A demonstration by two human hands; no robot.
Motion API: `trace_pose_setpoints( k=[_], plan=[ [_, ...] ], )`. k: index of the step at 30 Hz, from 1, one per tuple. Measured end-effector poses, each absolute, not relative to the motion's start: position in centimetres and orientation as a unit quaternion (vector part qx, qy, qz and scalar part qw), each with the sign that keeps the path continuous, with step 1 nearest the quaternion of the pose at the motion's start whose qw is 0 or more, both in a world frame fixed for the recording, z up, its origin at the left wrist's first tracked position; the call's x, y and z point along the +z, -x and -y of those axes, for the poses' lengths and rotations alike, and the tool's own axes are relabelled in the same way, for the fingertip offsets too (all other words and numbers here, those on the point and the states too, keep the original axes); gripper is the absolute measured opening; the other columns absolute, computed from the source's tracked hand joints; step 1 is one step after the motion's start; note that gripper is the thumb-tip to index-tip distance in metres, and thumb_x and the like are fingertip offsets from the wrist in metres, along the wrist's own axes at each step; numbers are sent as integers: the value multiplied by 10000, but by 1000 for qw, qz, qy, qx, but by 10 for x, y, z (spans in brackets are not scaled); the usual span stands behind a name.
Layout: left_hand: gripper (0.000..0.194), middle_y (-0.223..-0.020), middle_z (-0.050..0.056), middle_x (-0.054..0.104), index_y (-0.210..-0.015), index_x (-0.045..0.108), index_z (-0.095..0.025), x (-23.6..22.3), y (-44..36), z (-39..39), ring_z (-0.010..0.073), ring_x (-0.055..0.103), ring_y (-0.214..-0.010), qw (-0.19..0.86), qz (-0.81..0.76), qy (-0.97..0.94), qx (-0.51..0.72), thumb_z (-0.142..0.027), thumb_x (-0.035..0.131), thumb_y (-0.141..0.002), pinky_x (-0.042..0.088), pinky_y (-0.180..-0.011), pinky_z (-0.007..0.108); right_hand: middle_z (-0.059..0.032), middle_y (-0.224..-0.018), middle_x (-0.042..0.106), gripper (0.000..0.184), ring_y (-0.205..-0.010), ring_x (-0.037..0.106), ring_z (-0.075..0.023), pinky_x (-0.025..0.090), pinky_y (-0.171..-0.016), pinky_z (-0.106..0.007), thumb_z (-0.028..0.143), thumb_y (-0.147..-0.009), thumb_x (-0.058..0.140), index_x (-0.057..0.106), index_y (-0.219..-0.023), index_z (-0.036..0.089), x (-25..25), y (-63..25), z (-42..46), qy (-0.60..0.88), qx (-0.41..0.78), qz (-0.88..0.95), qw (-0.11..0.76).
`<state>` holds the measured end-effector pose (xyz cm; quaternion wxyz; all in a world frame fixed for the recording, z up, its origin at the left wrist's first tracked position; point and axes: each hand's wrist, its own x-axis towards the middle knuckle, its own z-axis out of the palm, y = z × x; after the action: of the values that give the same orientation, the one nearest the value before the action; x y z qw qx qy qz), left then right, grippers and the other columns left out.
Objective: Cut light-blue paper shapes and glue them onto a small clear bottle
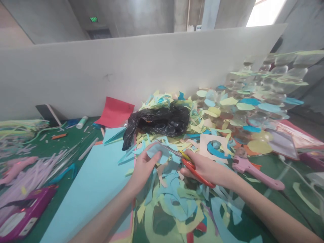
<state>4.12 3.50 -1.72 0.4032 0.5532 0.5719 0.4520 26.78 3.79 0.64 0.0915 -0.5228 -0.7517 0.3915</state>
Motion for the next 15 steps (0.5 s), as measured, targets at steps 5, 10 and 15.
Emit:
trace_pose_setpoints(
  k=[5,10,15],
  plan=[
    [412,-930,56,697,-1010,675,-180,-21,-40,-36,216,616,-834,406,-567,-571,432,-528,631,-794,471,-742,305,-23,-798,613,483,-679,564,-204,354,-565,-257,686,-792,556,439,-912,234,9,-269,-38,534,373,753,90],
    [361,-971,64,695,-980,659,-186,-22,-39,-37,232,619,-936,435,-535,-571,446,-506,618,-818,474,-818,318,-4,-720,574,498,-621,516,-179,328,-543,-253,714,-769,557,440,-807,231,9,-268,-41,546,348,755,103],
    [427,-1037,70,668,-1140,612,-229,-25,-39,-39,233,602,-999,392,-565,-537,488,-499,622,-809,477,-851,330,5,-650,530,511,-586,485,-166,300,-526,-253,711,-780,537,392,-714,225,9,-268,-43,547,335,760,104]
  ],
)
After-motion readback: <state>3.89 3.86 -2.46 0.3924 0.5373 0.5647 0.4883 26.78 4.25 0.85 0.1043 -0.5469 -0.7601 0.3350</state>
